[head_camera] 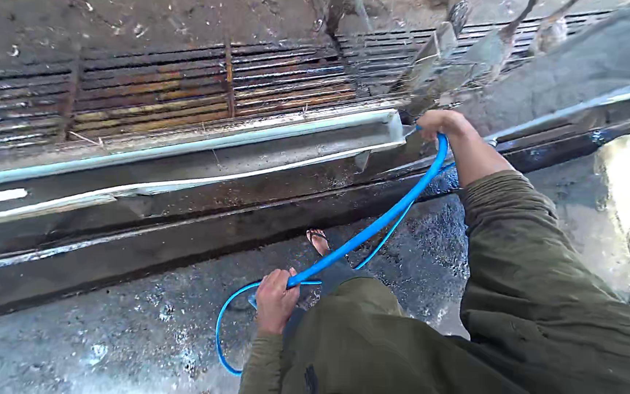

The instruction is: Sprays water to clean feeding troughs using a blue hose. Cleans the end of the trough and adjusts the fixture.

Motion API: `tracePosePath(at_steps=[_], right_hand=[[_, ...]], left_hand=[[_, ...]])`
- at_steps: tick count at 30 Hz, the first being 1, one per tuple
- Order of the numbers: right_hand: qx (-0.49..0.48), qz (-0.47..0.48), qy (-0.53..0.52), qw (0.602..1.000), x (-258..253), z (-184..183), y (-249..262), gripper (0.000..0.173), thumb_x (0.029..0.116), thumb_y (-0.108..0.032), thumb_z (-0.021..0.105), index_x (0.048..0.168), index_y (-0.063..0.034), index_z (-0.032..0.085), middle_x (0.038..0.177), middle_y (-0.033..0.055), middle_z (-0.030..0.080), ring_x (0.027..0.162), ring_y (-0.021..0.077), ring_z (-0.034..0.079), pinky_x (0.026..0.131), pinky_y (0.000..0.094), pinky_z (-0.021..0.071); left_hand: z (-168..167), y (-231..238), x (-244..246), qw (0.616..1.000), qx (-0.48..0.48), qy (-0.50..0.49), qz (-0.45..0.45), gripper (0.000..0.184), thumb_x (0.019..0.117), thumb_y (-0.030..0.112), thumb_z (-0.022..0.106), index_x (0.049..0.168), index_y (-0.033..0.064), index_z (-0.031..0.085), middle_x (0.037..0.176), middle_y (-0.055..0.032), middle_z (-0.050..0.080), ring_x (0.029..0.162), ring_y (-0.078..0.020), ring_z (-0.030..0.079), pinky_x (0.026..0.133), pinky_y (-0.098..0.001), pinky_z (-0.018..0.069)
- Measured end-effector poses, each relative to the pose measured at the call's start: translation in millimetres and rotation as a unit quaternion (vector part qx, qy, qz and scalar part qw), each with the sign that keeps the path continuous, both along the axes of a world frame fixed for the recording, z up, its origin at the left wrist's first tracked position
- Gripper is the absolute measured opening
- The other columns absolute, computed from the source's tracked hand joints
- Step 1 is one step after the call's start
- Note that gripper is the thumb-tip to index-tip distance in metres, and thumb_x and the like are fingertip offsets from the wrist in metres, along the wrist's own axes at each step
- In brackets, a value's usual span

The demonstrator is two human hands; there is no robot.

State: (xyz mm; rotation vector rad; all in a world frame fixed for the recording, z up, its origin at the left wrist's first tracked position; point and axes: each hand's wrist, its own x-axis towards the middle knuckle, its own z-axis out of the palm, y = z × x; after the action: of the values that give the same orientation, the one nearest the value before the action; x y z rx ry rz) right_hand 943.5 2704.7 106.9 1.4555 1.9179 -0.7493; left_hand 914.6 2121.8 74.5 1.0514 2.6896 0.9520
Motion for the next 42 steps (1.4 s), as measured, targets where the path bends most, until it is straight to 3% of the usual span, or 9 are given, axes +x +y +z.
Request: tracePosePath(at_steps=[2,7,10,16,20,25,32,37,42], right_hand=[[-0.041,-0.007,-0.001,0.999,-12,-22,6,0.031,0.1071,-0.021,0.039,0.105,0.0023,0.06,0.081,0.0086,0.051,0.062,0.0162,0.044,0.06,0.0375,0.0431],[-0.126,-0.059,0.033,0.99,-32,-69,10,0.023,0.1094,-0.019,0.036,0.112,-0.0038,0.053,0.071,0.0,0.041,0.05,0.0067,0.035,0.046,0.0226,0.0323],[-0.162,-0.064,0.056,0.983,-52,-77,-4,0.026,0.1113,-0.022,0.035,0.12,-0.0057,0.053,0.071,-0.0002,0.044,0.048,0.0055,0.035,0.044,0.0204,0.0305],[-0.281,-0.051,0.079,0.955,-93,-118,-26,0.026,0.1133,-0.023,0.032,0.124,-0.008,0.05,0.074,0.0001,0.045,0.046,0.0041,0.035,0.041,0.0185,0.0303],[-0.343,-0.053,0.092,0.933,-125,-148,-58,0.025,0.113,-0.024,0.034,0.125,-0.0091,0.049,0.073,-0.0011,0.045,0.045,0.0028,0.035,0.04,0.017,0.0305],[-0.399,-0.046,0.122,0.907,-168,-166,-114,0.031,0.1128,-0.025,0.036,0.135,-0.0093,0.049,0.074,-0.0018,0.047,0.048,0.0031,0.038,0.042,0.0177,0.0323],[-0.509,-0.04,0.168,0.844,-212,-176,-192,0.029,0.1131,-0.029,0.036,0.129,-0.0108,0.051,0.07,-0.0026,0.046,0.044,0.0016,0.035,0.039,0.0159,0.03],[-0.471,-0.004,0.186,0.862,-199,-143,-197,0.032,0.1143,-0.031,0.031,0.133,-0.0115,0.048,0.073,-0.0016,0.047,0.045,0.0025,0.036,0.041,0.017,0.0301],[-0.251,0.012,0.14,0.958,-103,-110,-101,0.04,0.1137,-0.025,0.032,0.148,-0.0075,0.043,0.082,0.007,0.052,0.058,0.0127,0.043,0.055,0.0304,0.0412]], left_hand=[[2,12,-1,1.0,-0.021,-0.016,0.014,0.04,0.095,0.024,0.055,0.063,0.001,0.06,0.062,-0.0128,0.062,0.06,-0.0283,0.066,0.057,-0.0423,0.0534],[-3,22,-7,0.997,-0.055,-0.05,0.023,0.037,0.0924,0.024,0.055,0.064,0.0013,0.061,0.065,-0.0124,0.064,0.063,-0.0279,0.068,0.06,-0.0437,0.0548],[-4,19,-9,0.994,-0.068,-0.075,0.028,0.035,0.0903,0.024,0.057,0.065,0.0016,0.063,0.065,-0.0117,0.064,0.063,-0.0274,0.067,0.06,-0.0434,0.0541],[-6,1,-2,0.99,-0.088,-0.082,0.068,0.039,0.0928,0.025,0.055,0.063,0.0017,0.061,0.063,-0.0109,0.062,0.063,-0.026,0.067,0.062,-0.0418,0.0551],[-2,-16,3,0.985,-0.107,-0.082,0.111,0.039,0.092,0.026,0.054,0.061,0.0021,0.059,0.063,-0.0103,0.062,0.063,-0.0248,0.066,0.063,-0.0409,0.0547],[4,-40,7,0.973,-0.139,-0.073,0.168,0.04,0.091,0.024,0.053,0.058,0.0015,0.055,0.06,-0.0112,0.059,0.06,-0.0251,0.064,0.06,-0.0409,0.0523],[17,-78,9,0.955,-0.18,-0.067,0.227,0.037,0.0918,0.017,0.056,0.061,-0.0041,0.056,0.063,-0.0175,0.061,0.063,-0.0304,0.066,0.061,-0.0451,0.0526],[24,-93,3,0.948,-0.213,-0.085,0.219,0.037,0.0946,0.015,0.055,0.064,-0.0068,0.055,0.065,-0.0209,0.061,0.066,-0.0346,0.065,0.064,-0.0485,0.0508],[6,-56,4,0.969,-0.168,-0.089,0.16,0.032,0.0893,0.018,0.058,0.069,-0.0059,0.064,0.071,-0.0212,0.067,0.071,-0.0386,0.07,0.068,-0.0554,0.0538]])
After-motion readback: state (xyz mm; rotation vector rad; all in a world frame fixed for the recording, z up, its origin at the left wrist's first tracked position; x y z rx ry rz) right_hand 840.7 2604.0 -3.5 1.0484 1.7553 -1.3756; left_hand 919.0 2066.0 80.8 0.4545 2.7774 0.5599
